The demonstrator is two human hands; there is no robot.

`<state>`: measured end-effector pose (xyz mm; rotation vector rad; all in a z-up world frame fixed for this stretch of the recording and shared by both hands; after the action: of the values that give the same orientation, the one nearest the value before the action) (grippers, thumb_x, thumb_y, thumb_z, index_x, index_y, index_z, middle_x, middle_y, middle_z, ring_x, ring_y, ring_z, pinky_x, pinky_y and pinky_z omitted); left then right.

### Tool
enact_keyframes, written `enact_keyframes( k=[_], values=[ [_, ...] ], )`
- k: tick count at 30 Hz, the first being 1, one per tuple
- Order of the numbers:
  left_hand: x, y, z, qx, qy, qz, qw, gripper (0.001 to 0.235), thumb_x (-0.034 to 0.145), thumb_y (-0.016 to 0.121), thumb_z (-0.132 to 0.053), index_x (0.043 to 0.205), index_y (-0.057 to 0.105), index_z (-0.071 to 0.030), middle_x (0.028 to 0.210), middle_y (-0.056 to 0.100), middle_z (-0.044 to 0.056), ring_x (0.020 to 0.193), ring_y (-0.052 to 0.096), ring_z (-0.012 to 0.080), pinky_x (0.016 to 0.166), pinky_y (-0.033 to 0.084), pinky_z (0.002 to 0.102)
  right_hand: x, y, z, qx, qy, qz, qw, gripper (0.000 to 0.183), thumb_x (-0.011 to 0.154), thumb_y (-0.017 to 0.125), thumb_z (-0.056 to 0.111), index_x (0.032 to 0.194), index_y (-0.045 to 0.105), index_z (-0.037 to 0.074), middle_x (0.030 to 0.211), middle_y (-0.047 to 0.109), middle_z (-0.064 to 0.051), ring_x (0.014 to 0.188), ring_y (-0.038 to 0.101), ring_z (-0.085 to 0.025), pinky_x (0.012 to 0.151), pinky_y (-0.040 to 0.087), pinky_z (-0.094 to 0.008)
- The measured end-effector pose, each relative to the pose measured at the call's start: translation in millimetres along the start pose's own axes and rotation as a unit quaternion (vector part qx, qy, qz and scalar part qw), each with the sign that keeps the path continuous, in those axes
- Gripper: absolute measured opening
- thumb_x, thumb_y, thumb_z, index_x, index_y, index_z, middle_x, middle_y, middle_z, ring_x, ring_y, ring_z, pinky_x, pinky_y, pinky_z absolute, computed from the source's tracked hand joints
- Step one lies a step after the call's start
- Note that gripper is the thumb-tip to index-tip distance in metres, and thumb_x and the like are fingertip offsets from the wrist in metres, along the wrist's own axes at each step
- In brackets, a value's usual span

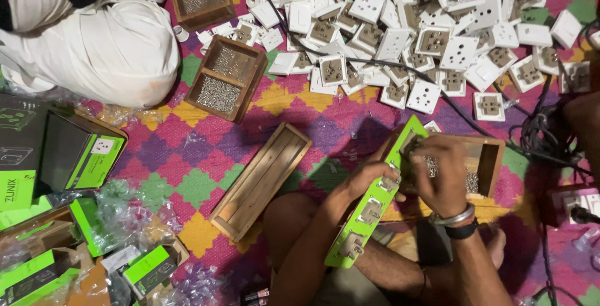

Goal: The person sits on the floor and assembles electrical sockets by inserting white plastic modules into a green plastic frame and securing them with screws. The person repeatedly picks up modules, aligns them in the frame, and tightens screws by hand.

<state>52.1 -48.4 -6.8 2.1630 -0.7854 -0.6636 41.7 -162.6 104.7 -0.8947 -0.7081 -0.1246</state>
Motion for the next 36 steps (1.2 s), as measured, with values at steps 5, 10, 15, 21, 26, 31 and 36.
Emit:
enact_keyframes(
  k=[5,10,15,21,26,31,36],
  values=[
    [-1.2,16.4,4.1,0.010,-0.016,0.070,0.997,0.099,0.082,0.048,-0.007,0.170,0.007,-0.026,0.167,0.029,0.008,0.123,0.058,0.0285,0.075,0.058,0.037,-11.3,7.5,-76.1,0.281,0.220,-0.052,0.933,0.010,0.113,0.053,0.007,0.122,0.048,0.004,0.112,0.060,-0.006,0.096,0.058,-0.013,0.087,0.050,-0.028],
    [0.9,34.1,5.6,0.095,-0.006,0.114,0.989,0.100,0.083,0.048,-0.005,0.171,0.005,-0.024,0.171,0.025,0.010,0.127,0.055,0.0306,0.080,0.057,0.035,-30.9,25.2,-111.5,0.350,0.301,0.019,0.887,0.008,0.113,0.053,0.007,0.119,0.049,0.004,0.097,0.054,-0.004,0.082,0.048,-0.011,0.073,0.043,-0.026],
    [-8.4,35.6,9.1,0.181,-0.009,0.116,0.977,0.104,0.086,0.055,-0.004,0.170,-0.001,-0.024,0.171,0.023,0.009,0.132,0.048,0.0308,0.085,0.054,0.039,-43.0,20.3,-97.0,0.359,0.246,-0.049,0.899,0.008,0.113,0.051,0.006,0.119,0.047,0.004,0.107,0.059,-0.005,0.093,0.054,-0.010,0.086,0.048,-0.025],
    [-24.8,38.1,-2.8,0.317,0.094,0.112,0.937,0.076,0.100,0.062,-0.008,0.162,0.018,-0.008,0.157,0.038,0.018,0.149,0.039,0.0209,0.124,0.033,0.038,-37.9,5.7,-95.1,0.373,0.238,-0.103,0.891,0.009,0.115,0.052,0.009,0.118,0.044,0.006,0.105,0.057,-0.007,0.094,0.058,-0.013,0.092,0.056,-0.033],
    [-25.0,37.9,-4.0,0.293,0.080,0.058,0.951,0.063,0.095,0.065,-0.010,0.148,0.032,-0.005,0.132,0.053,0.014,0.126,0.051,0.0172,0.111,0.040,0.035,-36.6,4.9,-93.0,0.395,0.238,-0.129,0.878,0.011,0.116,0.053,0.012,0.120,0.043,0.007,0.104,0.057,-0.007,0.088,0.058,-0.013,0.094,0.057,-0.035],
    [-23.4,31.8,-6.2,0.285,0.093,0.005,0.954,0.061,0.085,0.068,-0.006,0.141,0.044,-0.004,0.122,0.060,0.012,0.110,0.060,0.0191,0.099,0.049,0.036,-41.7,8.3,-98.0,0.399,0.272,-0.136,0.865,0.012,0.115,0.055,0.011,0.120,0.045,0.007,0.105,0.059,-0.007,0.093,0.060,-0.015,0.094,0.057,-0.034],
    [-16.6,27.5,-13.5,0.250,0.158,0.009,0.955,0.059,0.082,0.067,0.001,0.136,0.046,-0.002,0.140,0.060,0.012,0.124,0.061,0.0231,0.109,0.049,0.036,-42.8,-1.5,-103.0,0.333,0.315,-0.172,0.872,0.012,0.114,0.062,0.008,0.119,0.052,0.003,0.102,0.061,-0.006,0.091,0.057,-0.012,0.091,0.050,-0.029]
  ],
)
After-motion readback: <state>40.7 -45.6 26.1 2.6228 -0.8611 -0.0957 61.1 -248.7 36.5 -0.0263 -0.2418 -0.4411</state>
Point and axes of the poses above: each hand's wrist, its own x-axis towards the middle knuckle, its own y-axis out of the palm, z = x × y, the point moved 7 cm from there along x, towards the middle knuckle
